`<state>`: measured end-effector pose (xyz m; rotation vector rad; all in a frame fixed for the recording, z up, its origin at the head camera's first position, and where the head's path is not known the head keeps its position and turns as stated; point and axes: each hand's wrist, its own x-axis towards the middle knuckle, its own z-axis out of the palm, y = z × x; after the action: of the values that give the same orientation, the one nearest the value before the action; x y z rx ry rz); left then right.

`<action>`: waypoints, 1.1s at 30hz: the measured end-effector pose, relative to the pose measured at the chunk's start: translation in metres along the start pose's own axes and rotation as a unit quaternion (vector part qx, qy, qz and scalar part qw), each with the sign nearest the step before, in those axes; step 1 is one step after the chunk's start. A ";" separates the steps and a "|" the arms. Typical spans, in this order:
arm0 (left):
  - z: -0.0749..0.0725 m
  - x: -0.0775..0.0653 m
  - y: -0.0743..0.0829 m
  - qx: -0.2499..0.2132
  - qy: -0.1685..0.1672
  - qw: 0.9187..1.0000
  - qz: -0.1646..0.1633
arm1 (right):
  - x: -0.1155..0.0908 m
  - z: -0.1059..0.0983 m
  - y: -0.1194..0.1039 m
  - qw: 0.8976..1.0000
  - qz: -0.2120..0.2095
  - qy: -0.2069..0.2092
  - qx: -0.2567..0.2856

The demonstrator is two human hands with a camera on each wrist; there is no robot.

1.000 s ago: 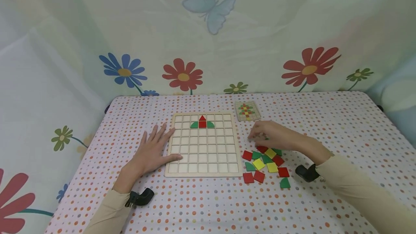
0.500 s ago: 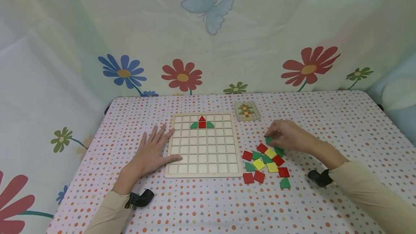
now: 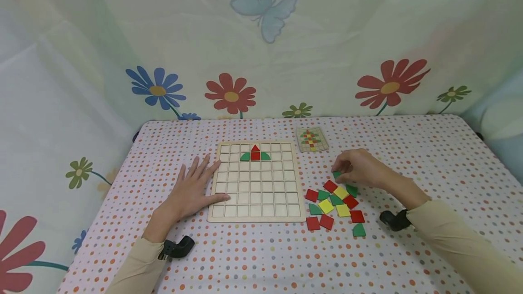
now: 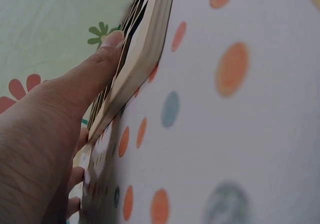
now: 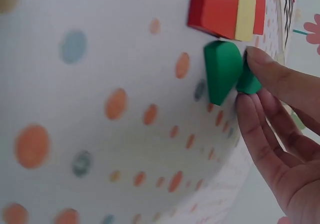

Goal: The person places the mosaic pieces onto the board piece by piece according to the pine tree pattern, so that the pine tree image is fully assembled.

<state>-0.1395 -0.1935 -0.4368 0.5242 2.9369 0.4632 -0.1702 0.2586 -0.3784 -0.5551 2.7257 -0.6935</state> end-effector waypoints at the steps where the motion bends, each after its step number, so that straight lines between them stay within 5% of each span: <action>1: 0.000 0.000 0.000 0.000 0.000 1.000 0.000 | -0.001 0.001 0.001 1.000 -0.001 0.005 0.006; 18: 0.001 0.001 0.001 -0.001 -0.005 1.000 -0.005 | -0.006 0.003 0.002 0.997 -0.010 0.057 0.059; 27: 0.000 0.001 0.000 -0.006 -0.005 1.000 -0.006 | 0.035 0.017 -0.036 0.994 -0.049 0.069 0.070; 33: -0.001 0.001 0.001 -0.007 -0.005 1.000 -0.002 | 0.072 0.031 -0.082 0.987 -0.095 0.088 0.095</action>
<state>-0.1402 -0.1926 -0.4359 0.5166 2.9230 0.4805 -0.1989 0.1493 -0.3758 -0.7452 2.7472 -1.0855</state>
